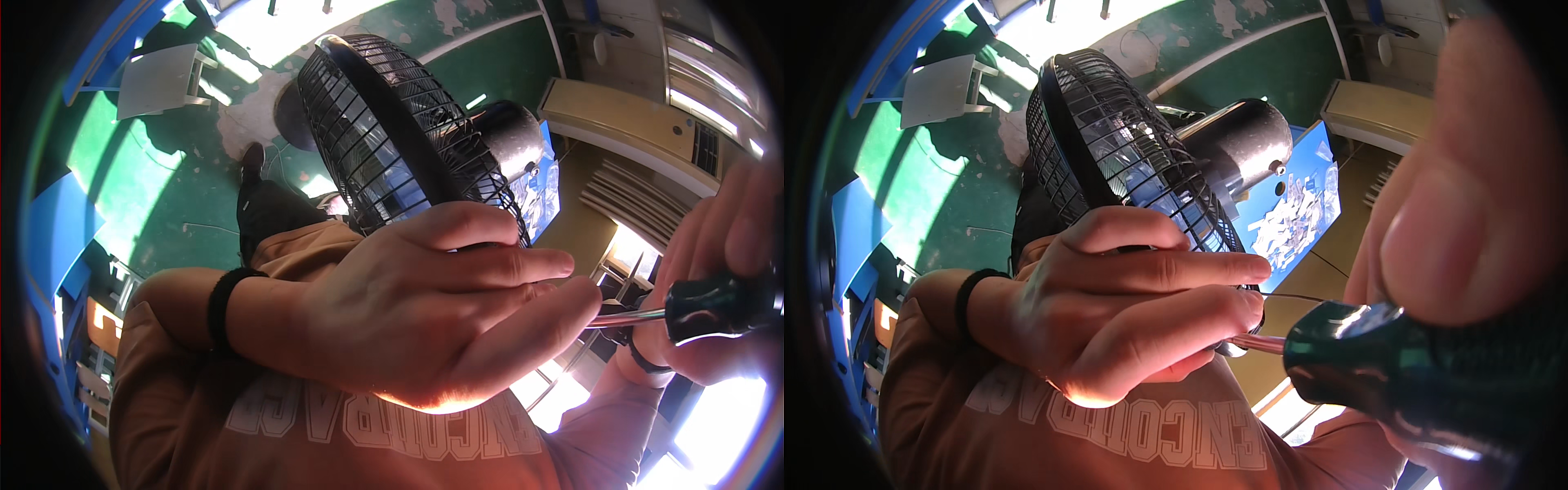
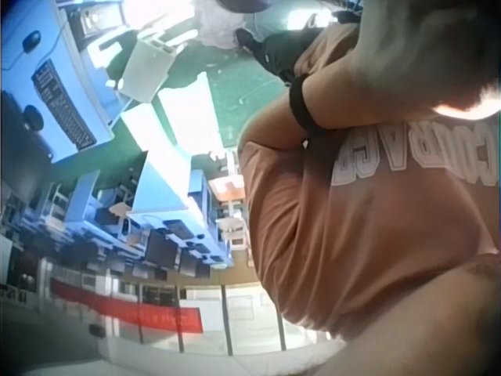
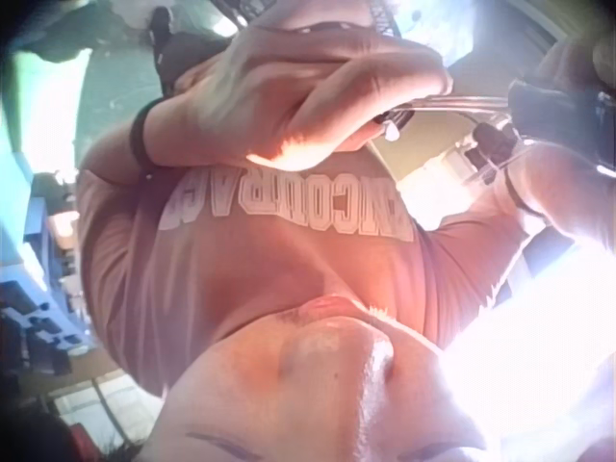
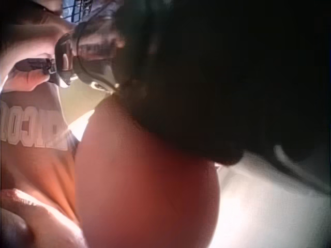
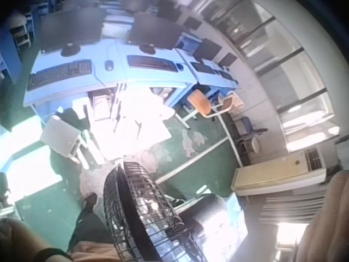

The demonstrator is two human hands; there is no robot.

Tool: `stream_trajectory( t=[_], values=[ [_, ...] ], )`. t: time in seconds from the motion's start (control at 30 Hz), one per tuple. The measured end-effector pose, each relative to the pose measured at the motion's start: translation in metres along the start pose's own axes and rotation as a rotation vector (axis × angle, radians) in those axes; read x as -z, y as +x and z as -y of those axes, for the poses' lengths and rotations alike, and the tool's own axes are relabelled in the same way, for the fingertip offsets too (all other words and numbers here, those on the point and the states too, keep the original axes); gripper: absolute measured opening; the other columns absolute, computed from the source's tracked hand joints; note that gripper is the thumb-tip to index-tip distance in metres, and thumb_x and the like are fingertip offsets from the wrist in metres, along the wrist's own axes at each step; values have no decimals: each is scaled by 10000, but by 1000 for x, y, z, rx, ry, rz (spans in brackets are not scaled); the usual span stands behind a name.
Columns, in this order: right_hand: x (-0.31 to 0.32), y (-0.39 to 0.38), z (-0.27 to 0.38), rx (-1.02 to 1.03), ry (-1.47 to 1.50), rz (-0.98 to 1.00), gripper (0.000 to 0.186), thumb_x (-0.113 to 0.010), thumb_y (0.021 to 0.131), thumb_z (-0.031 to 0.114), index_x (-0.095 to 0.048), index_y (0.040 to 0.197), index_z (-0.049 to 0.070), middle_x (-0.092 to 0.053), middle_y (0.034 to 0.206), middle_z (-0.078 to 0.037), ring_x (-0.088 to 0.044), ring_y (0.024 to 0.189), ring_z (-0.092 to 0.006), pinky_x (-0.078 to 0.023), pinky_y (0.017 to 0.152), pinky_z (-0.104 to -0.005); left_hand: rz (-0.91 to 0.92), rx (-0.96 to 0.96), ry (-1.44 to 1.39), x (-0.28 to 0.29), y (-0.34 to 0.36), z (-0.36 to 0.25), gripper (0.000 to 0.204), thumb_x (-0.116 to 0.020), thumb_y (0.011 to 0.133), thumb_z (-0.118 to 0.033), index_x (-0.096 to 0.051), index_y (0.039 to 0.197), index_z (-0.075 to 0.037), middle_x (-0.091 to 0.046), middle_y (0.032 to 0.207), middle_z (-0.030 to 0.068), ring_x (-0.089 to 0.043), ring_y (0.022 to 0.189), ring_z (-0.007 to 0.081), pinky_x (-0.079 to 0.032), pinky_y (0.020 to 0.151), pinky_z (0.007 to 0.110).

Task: The person assembles a desktop fan by aligning the front grille with the back housing, inserting a small screw into the bottom clasp, and tightening it with a screwdriver.

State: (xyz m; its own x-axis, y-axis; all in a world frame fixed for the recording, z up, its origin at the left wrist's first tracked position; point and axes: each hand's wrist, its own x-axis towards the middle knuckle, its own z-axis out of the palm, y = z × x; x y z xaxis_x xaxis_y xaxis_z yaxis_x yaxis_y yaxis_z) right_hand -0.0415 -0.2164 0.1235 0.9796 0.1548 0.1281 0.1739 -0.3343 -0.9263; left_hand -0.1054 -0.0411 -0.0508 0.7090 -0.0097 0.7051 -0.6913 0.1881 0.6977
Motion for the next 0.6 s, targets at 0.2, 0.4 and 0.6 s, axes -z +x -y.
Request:
stream_trajectory(
  t=[0.2,0.4,0.6],
  values=[
    [-5,4,-3,-7,30,-5,659,-705,1010,505,-518,1477,78,-656,1115,-92,-605,874,-172,-508,645,-270,12,8,-20,3,2,-1,455,-838,819,12,-540,1163,5,-799,1015,102,-830,943,271,-493,784,313],
    [-17,6,-1,-3,44,-3,661,-708,1009,497,-514,1485,82,-659,1154,-104,-620,906,-191,-525,681,-280,40,14,-51,7,1,-4,458,-835,808,-12,-568,1179,21,-798,1074,144,-822,930,268,-487,876,369],
    [-36,12,1,0,68,0,663,-711,1007,488,-510,1493,85,-663,1192,-115,-636,939,-209,-542,717,-289,127,32,-66,16,0,-4,524,-832,800,-69,-643,1263,87,-787,1176,219,-780,893,235,-481,944,395]
  ],
)
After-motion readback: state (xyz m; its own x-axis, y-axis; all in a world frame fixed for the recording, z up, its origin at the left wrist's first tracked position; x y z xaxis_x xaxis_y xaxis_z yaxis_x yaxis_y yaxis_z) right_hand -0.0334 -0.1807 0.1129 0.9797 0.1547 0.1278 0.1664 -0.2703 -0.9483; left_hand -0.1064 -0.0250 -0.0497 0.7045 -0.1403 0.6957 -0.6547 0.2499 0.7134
